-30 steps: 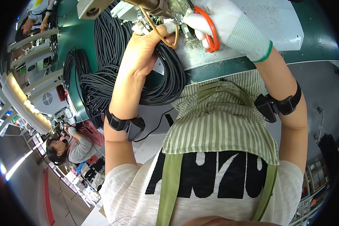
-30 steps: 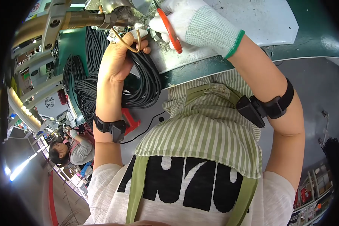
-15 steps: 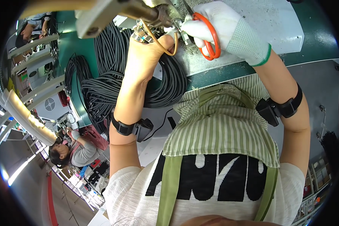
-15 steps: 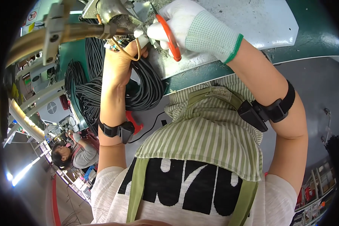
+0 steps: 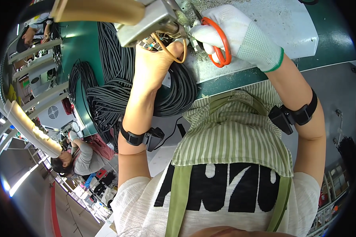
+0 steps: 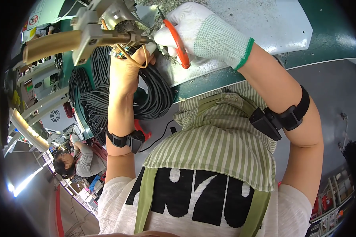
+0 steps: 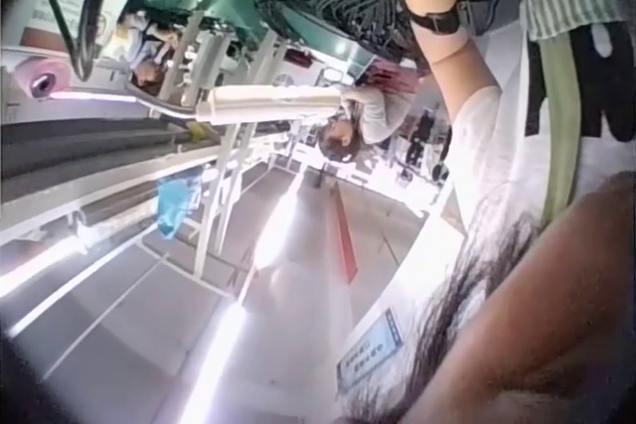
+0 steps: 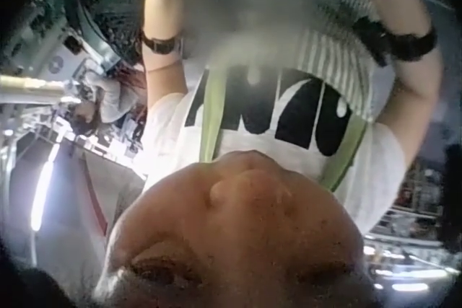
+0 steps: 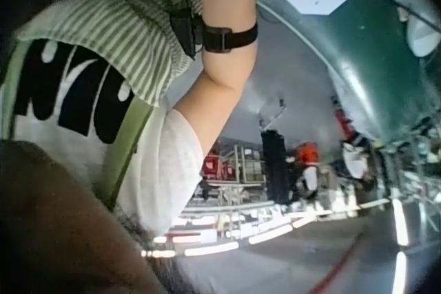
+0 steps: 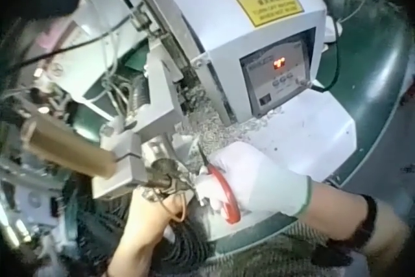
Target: Assembling electronic components by processing cables and using an assembly machine at a workstation.
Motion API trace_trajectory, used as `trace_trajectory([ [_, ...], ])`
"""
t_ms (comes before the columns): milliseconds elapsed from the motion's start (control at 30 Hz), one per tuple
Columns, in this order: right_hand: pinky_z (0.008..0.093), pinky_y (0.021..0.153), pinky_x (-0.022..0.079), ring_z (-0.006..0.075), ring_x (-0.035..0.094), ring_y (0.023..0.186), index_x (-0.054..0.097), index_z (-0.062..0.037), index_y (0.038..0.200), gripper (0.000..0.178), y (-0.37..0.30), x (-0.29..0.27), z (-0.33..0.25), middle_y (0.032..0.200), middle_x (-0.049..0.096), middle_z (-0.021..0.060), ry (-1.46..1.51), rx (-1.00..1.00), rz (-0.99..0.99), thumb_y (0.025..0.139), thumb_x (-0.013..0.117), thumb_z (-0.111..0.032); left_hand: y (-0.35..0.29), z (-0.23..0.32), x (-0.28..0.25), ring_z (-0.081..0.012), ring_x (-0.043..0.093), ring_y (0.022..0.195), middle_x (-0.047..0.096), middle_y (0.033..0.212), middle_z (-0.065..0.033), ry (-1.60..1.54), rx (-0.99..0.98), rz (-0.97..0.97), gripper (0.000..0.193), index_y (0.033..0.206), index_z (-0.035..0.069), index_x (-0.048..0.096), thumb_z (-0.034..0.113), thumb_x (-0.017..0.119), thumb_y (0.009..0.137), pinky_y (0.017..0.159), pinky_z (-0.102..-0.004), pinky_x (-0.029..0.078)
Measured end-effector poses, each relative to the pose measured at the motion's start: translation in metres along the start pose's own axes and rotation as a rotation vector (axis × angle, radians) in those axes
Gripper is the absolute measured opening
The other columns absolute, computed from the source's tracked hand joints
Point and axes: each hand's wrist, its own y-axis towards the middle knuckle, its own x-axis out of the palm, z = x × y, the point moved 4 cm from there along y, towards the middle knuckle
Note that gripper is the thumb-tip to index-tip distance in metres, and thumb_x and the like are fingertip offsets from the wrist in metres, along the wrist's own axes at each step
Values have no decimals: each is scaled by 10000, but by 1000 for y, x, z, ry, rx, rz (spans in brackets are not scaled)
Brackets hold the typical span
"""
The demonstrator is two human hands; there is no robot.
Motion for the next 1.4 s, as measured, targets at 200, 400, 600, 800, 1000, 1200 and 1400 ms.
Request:
trace_trajectory([
  [200,268,477,447,139,574,512,609,13,758,255,-5,4,5,586,582,64,-42,-107,74,881,609,-211,-3,5,6,-118,599,723,630,791,-41,-88,-22,6,121,922,5,616,54,651,817,662,-262,498],
  [400,246,497,440,98,537,502,582,-5,796,261,-68,-20,12,565,540,30,-296,-294,215,893,611,-246,-41,-11,-10,-150,591,627,618,745,-59,-537,-194,341,125,884,-7,599,116,583,896,626,-284,488],
  [600,254,507,437,108,555,515,591,13,836,255,-103,22,-1,569,554,32,-822,-413,590,875,619,-237,-76,-7,16,-125,588,643,607,715,-57,-472,-176,-176,105,906,-19,586,85,569,908,604,-261,481],
  [800,254,505,463,119,584,521,593,-4,817,251,-84,45,-1,585,588,70,-163,-128,156,872,615,-248,-100,14,37,-89,579,657,617,731,-55,-149,-225,-245,72,939,-32,592,10,574,884,585,-227,475],
  [1000,241,485,461,109,569,512,603,-12,807,222,-92,36,15,580,580,61,4,-23,241,866,607,-227,-108,15,43,-87,566,637,623,746,-57,-195,-72,-63,107,963,-43,600,-22,584,859,573,-232,471],
  [1200,257,482,451,126,575,523,587,-26,805,182,-102,30,18,604,579,58,210,-7,83,849,633,-196,-101,16,53,-77,548,626,609,727,-46,-248,-149,-133,165,995,-48,602,-41,600,830,566,-234,455],
  [1400,283,506,433,174,543,522,627,-34,983,197,-126,35,9,634,568,69,-657,-454,539,816,669,-130,-92,11,51,-64,548,645,623,739,-26,-397,-146,-94,183,989,-44,615,-31,633,807,584,-226,454],
])
